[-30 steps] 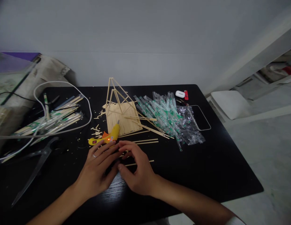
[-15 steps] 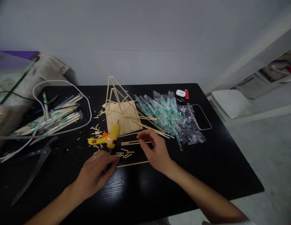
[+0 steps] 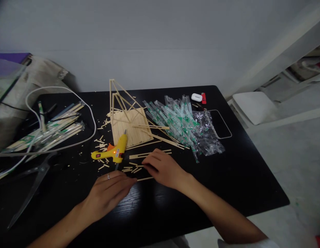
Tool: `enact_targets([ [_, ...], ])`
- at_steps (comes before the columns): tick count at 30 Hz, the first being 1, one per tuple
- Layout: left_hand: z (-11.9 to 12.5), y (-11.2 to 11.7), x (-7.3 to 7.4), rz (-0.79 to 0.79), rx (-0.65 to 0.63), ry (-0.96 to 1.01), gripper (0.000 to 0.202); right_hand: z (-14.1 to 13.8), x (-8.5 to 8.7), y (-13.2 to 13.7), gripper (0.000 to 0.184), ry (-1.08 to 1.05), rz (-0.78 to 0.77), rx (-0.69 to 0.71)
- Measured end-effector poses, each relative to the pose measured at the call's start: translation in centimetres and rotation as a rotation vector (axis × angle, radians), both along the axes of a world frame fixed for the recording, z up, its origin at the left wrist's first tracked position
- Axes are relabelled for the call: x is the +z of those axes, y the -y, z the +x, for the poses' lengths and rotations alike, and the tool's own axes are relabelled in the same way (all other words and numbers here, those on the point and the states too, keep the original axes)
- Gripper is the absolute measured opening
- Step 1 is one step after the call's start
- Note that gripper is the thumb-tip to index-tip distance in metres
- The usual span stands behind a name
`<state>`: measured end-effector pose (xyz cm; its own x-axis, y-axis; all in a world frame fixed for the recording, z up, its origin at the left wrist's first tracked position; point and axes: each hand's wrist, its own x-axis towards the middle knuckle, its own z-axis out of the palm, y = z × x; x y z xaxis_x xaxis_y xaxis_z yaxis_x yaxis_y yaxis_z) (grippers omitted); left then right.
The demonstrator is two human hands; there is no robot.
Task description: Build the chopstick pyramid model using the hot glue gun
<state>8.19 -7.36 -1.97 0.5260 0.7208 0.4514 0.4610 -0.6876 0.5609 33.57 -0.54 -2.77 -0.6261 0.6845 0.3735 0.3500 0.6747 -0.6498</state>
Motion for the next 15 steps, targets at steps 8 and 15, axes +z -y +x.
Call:
enact_targets([
  [8, 0.07, -0.05, -0.21, 0.02, -0.006, 0.0, 0.024, -1.02, -0.91, 0.74, 0.017, 0.105, 0.072, 0.048],
  [15, 0.23, -0.16, -0.15, 0.025, 0.012, -0.009, 0.023, -1.14, -0.52, 0.84, 0.016, 0.157, 0.08, 0.024],
])
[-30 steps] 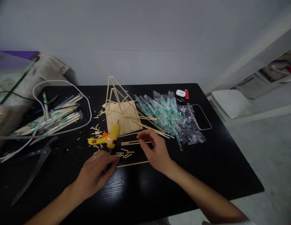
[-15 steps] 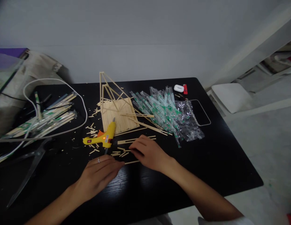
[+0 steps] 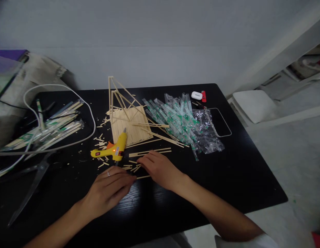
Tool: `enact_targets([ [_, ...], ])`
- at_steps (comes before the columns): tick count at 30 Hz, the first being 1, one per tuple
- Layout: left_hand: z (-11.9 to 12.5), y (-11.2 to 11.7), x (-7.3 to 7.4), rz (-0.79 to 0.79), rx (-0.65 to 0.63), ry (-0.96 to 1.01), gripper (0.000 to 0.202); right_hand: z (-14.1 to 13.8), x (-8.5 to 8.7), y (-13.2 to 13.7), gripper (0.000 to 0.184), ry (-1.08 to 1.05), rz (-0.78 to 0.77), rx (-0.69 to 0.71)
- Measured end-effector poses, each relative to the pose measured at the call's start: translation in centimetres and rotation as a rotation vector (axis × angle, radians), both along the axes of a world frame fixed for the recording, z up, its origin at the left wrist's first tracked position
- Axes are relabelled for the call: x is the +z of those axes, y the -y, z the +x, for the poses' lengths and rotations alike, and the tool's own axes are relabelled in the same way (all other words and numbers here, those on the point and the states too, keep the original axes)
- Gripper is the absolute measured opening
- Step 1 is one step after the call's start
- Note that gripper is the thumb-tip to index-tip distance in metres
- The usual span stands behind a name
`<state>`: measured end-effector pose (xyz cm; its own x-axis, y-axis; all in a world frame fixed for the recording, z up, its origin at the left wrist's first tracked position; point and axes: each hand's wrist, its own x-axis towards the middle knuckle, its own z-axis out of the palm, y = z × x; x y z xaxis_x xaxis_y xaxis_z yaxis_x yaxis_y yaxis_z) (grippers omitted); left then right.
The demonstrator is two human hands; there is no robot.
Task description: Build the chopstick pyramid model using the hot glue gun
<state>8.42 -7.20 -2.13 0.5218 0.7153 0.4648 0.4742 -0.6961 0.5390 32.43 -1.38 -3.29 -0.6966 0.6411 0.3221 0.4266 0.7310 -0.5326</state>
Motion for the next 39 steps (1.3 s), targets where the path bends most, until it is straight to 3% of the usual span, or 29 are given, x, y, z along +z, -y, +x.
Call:
enact_targets([
  [8, 0.1, -0.96, 0.78, 0.118, 0.162, -0.188, 0.024, 0.39, -0.19, 0.11, 0.033, 0.107, 0.022, 0.053],
  [18, 0.39, -0.81, 0.41, 0.083, 0.149, -0.176, 0.02, 0.09, 0.2, 0.14, 0.014, -0.012, -0.047, 0.057],
  [25, 0.36, -0.78, 0.65, 0.074, 0.112, -0.131, 0.02, 0.27, 0.21, 0.19, 0.013, 0.035, -0.065, 0.085],
  [31, 0.3, -0.81, 0.7, 0.075, 0.094, -0.104, 0.019, 0.41, 0.44, 0.58, 0.032, 0.131, -0.047, 0.113],
  [39, 0.06, -0.85, 0.55, 0.068, 0.093, -0.088, 0.021, 0.77, 0.72, 0.47, 0.039, 0.037, -0.117, 0.03],
])
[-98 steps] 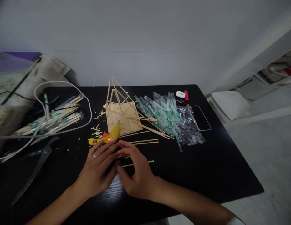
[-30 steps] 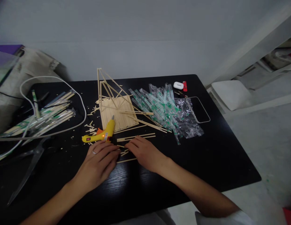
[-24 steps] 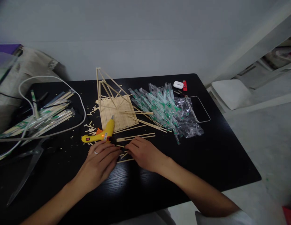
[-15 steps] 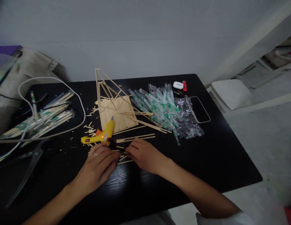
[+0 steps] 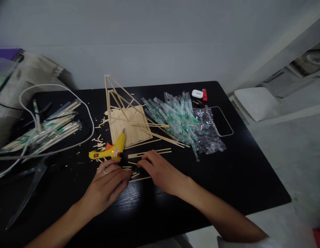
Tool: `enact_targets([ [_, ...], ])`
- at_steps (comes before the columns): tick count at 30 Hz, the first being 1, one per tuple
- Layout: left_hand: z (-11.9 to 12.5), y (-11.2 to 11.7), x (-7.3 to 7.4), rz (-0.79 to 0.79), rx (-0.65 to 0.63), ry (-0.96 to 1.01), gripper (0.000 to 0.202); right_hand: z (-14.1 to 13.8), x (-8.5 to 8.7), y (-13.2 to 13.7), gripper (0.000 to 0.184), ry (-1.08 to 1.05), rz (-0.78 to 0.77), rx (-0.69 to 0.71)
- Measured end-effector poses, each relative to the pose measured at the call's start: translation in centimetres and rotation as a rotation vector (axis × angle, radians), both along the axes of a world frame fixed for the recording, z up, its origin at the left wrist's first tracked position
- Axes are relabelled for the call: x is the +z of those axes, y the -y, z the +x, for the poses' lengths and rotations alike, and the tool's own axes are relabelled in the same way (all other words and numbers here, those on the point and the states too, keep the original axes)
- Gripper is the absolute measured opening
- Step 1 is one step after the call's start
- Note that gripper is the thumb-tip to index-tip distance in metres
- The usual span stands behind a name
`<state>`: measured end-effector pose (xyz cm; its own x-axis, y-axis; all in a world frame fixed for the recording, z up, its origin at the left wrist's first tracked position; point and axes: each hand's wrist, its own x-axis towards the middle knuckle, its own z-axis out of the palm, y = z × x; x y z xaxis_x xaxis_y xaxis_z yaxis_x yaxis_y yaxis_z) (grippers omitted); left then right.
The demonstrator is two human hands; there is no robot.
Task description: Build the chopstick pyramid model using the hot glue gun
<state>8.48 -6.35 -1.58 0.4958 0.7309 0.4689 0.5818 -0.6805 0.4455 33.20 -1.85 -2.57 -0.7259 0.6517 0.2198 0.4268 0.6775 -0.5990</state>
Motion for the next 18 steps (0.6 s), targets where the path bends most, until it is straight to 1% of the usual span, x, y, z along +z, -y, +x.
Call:
enact_targets([
  [3, 0.1, 0.0, 0.1, 0.017, 0.013, 0.002, 0.019, 0.0, -0.3, -0.2, 0.03, -0.049, -0.026, -0.047],
  [6, 0.3, -0.1, 0.1, 0.019, 0.045, -0.022, 0.021, -0.2, -0.5, -0.5, 0.019, -0.105, -0.002, -0.087],
  [12, 0.6, 0.0, -0.1, 0.007, 0.08, -0.103, 0.024, -0.3, -0.6, -1.0, 0.013, -0.162, 0.011, -0.151],
  [14, 0.7, 0.0, -0.2, 0.005, 0.079, -0.11, 0.024, -0.1, -0.7, -1.1, 0.014, -0.167, 0.026, -0.176],
  [18, 0.7, 0.1, -0.3, -0.015, 0.074, -0.094, 0.025, 0.4, -0.8, -1.3, 0.024, -0.148, 0.08, -0.188],
])
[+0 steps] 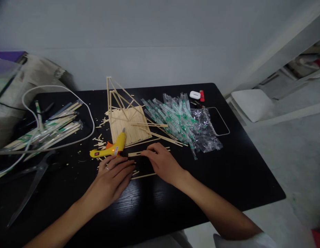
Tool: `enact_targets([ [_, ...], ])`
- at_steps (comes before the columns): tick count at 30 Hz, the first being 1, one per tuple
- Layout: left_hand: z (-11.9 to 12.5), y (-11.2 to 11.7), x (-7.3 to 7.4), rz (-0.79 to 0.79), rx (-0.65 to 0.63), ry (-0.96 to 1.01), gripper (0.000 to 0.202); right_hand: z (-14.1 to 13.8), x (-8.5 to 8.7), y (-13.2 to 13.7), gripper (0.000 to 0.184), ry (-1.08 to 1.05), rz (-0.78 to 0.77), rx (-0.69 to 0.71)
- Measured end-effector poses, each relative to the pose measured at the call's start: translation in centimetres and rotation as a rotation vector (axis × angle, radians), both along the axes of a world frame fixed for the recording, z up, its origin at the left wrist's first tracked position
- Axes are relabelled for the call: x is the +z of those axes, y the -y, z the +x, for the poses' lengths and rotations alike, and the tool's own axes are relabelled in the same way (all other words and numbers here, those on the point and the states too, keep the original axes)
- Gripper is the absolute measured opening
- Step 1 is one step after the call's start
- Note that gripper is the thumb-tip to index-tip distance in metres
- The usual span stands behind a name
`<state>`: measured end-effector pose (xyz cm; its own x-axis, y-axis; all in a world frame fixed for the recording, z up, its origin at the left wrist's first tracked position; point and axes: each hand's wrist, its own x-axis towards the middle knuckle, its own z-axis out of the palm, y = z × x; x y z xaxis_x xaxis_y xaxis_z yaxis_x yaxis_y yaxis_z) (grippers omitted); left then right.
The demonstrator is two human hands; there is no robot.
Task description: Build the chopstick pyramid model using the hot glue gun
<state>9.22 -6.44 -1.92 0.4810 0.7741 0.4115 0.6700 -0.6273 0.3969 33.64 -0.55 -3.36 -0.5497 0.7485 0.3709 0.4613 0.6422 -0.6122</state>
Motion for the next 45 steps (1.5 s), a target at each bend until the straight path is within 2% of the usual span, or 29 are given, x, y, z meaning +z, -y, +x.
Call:
enact_targets([
  [5, -0.1, 0.2, 0.0, -0.013, -0.006, 0.016, 0.021, 0.3, 0.0, -0.4, 0.031, 0.029, 0.06, -0.059],
  [10, -0.4, 0.4, -0.2, -0.031, -0.003, 0.018, 0.018, 0.0, -0.2, -0.6, 0.014, 0.131, 0.079, -0.129],
  [15, -0.5, 0.3, -0.3, -0.042, -0.008, 0.022, 0.018, 0.0, 0.1, -0.5, 0.007, 0.237, 0.001, -0.115],
  [23, -0.4, 0.2, 0.1, -0.023, -0.003, 0.051, 0.018, 0.1, 1.1, -0.3, 0.012, 0.244, -0.206, -0.084],
  [27, -0.5, 0.2, 0.2, -0.008, -0.004, 0.074, 0.019, 0.0, 1.9, -0.3, 0.011, 0.057, -0.347, -0.15],
  [30, -0.6, 0.3, 0.3, -0.001, -0.009, 0.11, 0.021, -0.1, 2.8, -0.3, 0.006, -0.219, -0.584, -0.214],
  [34, -0.5, 0.4, 0.2, -0.011, -0.015, 0.167, 0.025, -0.6, 3.5, -0.1, 0.024, -0.61, -0.93, -0.16],
  [37, -0.3, 0.5, 0.2, -0.027, -0.013, 0.185, 0.025, -1.1, 3.1, 0.3, 0.034, -0.777, -1.126, -0.134],
  [40, -0.1, 0.6, 0.3, -0.046, -0.008, 0.183, 0.023, -1.7, 2.6, 0.7, 0.034, -0.866, -1.208, -0.124],
  [45, 0.2, 0.6, 0.6, -0.114, 0.007, 0.183, 0.013, -2.2, 2.3, 1.1, 0.03, -0.923, -1.257, -0.133],
])
